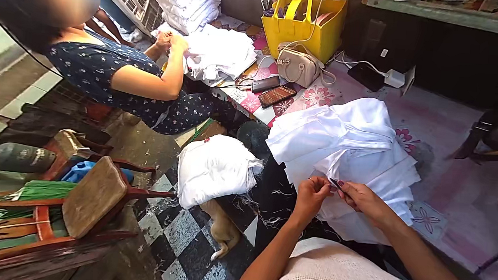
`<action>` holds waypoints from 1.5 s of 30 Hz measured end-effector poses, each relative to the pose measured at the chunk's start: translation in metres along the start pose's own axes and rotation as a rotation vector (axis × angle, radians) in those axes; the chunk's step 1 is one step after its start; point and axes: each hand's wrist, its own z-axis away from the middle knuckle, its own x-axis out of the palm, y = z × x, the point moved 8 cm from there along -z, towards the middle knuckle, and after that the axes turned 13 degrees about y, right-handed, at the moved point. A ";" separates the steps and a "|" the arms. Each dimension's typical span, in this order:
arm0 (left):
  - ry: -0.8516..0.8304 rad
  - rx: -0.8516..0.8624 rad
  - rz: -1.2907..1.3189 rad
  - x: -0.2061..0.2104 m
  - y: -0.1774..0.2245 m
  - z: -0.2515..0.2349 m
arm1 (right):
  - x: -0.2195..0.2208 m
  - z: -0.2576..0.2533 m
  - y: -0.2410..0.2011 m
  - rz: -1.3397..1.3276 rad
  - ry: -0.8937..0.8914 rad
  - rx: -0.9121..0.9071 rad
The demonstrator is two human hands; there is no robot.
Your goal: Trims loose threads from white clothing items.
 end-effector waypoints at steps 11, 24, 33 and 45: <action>0.209 0.566 -0.612 0.005 0.015 -0.021 | -0.008 -0.007 -0.021 0.373 0.506 -0.348; 0.163 0.498 -0.355 -0.011 0.017 -0.018 | -0.025 -0.003 -0.016 -0.154 0.311 -0.091; 0.168 0.442 -0.332 -0.013 0.020 -0.001 | 0.003 0.016 -0.007 -0.130 -0.085 0.150; 0.163 0.552 -0.345 -0.008 0.018 0.003 | 0.009 0.002 -0.001 -0.133 -0.013 0.124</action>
